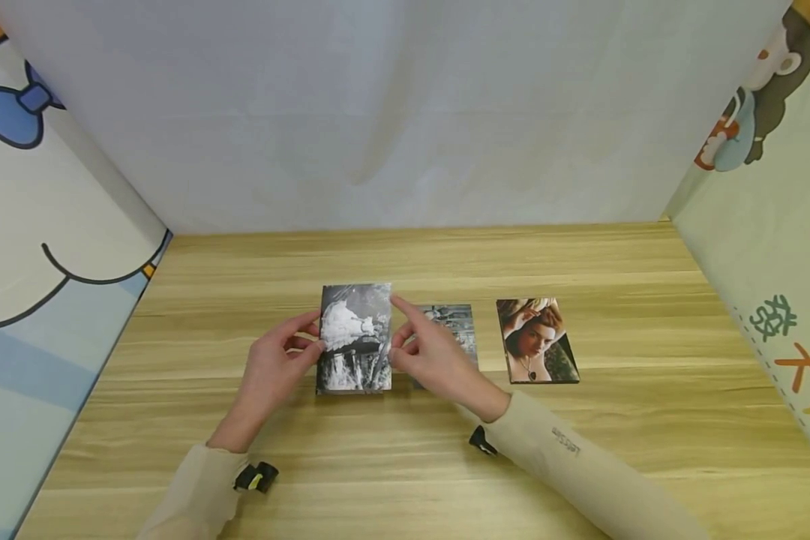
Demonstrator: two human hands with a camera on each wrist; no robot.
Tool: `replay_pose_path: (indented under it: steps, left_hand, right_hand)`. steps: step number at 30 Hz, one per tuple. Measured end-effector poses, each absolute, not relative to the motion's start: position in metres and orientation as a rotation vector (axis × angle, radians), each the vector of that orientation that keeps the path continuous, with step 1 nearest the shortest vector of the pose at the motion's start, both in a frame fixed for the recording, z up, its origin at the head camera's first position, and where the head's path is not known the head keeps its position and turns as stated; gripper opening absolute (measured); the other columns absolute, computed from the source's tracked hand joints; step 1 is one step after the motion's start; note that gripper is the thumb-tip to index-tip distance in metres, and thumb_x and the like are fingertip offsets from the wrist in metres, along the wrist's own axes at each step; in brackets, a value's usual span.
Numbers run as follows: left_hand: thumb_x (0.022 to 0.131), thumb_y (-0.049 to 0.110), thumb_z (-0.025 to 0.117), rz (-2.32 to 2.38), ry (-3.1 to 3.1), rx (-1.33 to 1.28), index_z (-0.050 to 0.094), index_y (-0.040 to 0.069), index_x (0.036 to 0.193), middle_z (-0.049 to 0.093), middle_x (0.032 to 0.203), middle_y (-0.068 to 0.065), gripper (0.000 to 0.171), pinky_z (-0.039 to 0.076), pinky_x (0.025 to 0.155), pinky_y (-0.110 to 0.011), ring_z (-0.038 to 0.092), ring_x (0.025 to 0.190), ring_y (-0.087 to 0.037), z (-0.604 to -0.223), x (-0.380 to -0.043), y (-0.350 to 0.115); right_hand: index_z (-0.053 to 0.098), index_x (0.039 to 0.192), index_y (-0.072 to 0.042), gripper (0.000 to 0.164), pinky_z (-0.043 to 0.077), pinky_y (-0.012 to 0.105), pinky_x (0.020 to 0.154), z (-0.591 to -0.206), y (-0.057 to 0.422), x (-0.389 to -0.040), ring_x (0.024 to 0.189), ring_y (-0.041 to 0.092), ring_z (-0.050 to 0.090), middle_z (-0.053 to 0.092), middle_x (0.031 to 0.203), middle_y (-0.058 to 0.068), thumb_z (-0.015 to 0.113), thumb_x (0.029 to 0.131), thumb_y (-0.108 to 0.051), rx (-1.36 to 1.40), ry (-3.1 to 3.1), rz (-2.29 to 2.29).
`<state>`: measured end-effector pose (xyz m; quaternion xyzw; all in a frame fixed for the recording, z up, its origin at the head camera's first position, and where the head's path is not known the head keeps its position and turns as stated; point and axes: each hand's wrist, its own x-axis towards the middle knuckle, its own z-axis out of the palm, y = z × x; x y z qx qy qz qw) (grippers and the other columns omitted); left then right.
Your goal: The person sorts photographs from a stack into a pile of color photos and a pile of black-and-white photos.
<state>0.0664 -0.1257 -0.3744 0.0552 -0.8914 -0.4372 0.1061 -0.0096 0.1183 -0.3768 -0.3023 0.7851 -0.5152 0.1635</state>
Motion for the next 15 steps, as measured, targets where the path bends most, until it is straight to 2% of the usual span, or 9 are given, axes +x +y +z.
replay_pose_path:
  steps: [7,15]
  left_hand:
    - [0.095,0.001,0.069,-1.192,-2.691,0.186,0.060,-0.004,0.141,0.070,0.112,-0.019,0.047,0.061,0.084,-0.042,0.071,0.099,-0.033,-0.377,0.065,-0.130]
    - [0.096,0.004,0.067,-1.150,-2.751,0.212,0.059,-0.004,0.142,0.070,0.114,-0.019,0.048,0.061,0.080,-0.044,0.071,0.100,-0.034,-0.380,0.062,-0.132]
  right_hand:
    - [0.029,0.164,-0.012,0.077,0.053,0.033,0.067,-0.381,0.113,-0.014,0.082,0.011,0.067,0.065,0.098,-0.001,0.066,0.097,-0.005,-0.886,2.275,-1.379]
    - [0.028,0.163,-0.008,0.078,0.054,0.031,0.066,-0.384,0.108,-0.020,0.084,0.014,0.068,0.066,0.097,0.001,0.066,0.095,-0.002,-0.887,2.269,-1.330]
